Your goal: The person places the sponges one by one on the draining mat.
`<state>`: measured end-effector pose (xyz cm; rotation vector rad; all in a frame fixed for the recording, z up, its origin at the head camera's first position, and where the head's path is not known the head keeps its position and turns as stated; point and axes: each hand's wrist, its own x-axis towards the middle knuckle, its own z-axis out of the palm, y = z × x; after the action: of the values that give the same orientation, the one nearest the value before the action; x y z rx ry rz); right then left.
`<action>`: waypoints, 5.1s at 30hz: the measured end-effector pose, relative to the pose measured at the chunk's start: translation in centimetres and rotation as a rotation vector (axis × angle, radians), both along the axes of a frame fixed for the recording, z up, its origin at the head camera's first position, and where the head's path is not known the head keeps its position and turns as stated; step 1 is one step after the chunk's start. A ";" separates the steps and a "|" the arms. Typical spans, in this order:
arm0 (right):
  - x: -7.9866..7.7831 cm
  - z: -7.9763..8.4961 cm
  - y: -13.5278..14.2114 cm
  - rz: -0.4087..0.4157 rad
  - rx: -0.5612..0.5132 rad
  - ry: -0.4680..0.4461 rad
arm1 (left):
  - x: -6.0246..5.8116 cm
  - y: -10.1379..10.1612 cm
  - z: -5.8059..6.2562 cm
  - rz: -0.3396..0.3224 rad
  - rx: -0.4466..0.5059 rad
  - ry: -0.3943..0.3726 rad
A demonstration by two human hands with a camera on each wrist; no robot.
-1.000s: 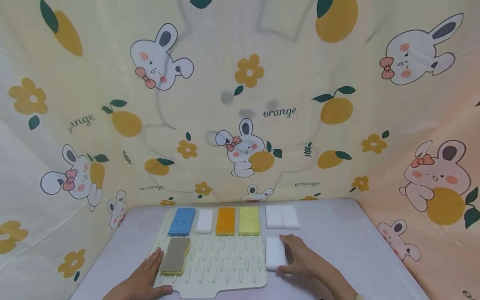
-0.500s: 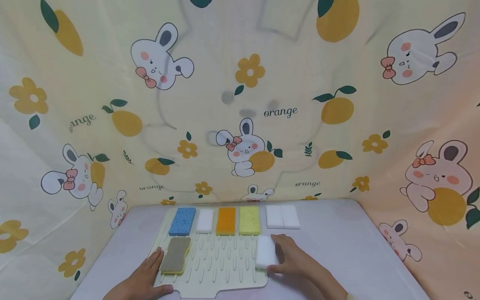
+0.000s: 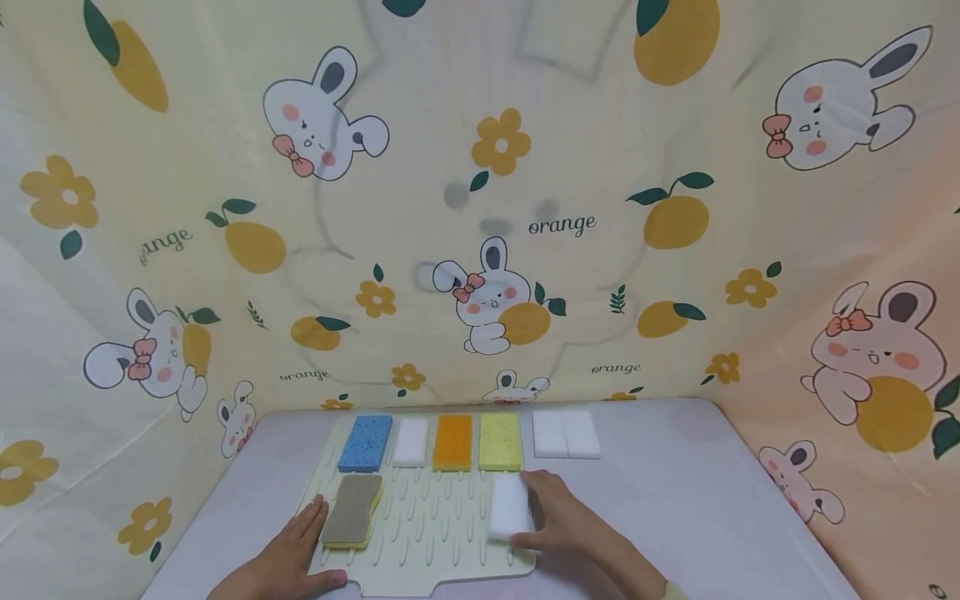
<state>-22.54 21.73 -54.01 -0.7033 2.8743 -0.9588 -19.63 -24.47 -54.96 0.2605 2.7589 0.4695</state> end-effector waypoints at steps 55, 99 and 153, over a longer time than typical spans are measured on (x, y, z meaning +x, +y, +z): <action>-0.6 0.7 -11.4 0.091 0.101 0.030 | 0.0 -0.2 -0.1 -0.026 0.009 0.026; -1.6 0.3 -16.0 0.084 0.179 -0.109 | 0.2 0.0 0.2 0.007 0.026 0.008; -2.1 1.2 -4.6 0.080 -0.043 0.001 | 0.2 0.1 0.3 0.008 0.007 -0.016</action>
<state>-24.60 17.15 -52.83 -0.8153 2.8106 -1.0131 -19.46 -24.39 -54.64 0.2458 2.7446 0.4809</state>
